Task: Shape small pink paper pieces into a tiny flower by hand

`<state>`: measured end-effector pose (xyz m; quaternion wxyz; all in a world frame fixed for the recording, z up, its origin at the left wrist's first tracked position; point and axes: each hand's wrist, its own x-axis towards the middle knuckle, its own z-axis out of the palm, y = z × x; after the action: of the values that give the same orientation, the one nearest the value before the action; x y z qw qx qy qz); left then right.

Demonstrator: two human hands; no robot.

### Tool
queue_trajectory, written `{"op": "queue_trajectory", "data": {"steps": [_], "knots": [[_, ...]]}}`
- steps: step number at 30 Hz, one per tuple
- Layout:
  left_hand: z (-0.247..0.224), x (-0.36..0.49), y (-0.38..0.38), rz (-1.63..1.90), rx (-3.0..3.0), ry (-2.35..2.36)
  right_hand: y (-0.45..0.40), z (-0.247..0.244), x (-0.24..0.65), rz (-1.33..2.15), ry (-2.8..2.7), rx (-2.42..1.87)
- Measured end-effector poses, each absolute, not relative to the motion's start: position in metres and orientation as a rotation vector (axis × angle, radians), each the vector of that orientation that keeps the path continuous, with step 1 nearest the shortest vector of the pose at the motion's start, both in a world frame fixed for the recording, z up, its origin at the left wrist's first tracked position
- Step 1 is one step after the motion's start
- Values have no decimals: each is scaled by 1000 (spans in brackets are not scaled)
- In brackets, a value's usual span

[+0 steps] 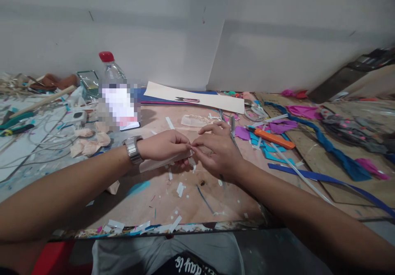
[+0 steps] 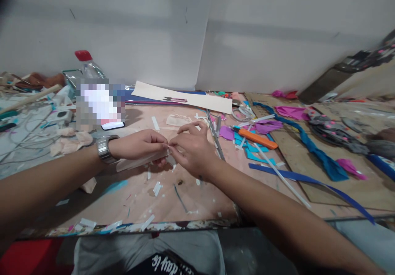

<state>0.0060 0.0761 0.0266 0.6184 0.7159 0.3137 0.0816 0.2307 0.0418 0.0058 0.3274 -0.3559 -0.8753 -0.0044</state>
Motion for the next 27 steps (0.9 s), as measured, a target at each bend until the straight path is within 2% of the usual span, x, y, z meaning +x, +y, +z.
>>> {"op": "queue_trajectory", "data": {"steps": [12,27], "knots": [[34,12,66,371,2365,959,40,7,231,-40,-2264,-963],[27,17,65,177,2687,1001,40,7,230,137,-2358,-1071]]}}
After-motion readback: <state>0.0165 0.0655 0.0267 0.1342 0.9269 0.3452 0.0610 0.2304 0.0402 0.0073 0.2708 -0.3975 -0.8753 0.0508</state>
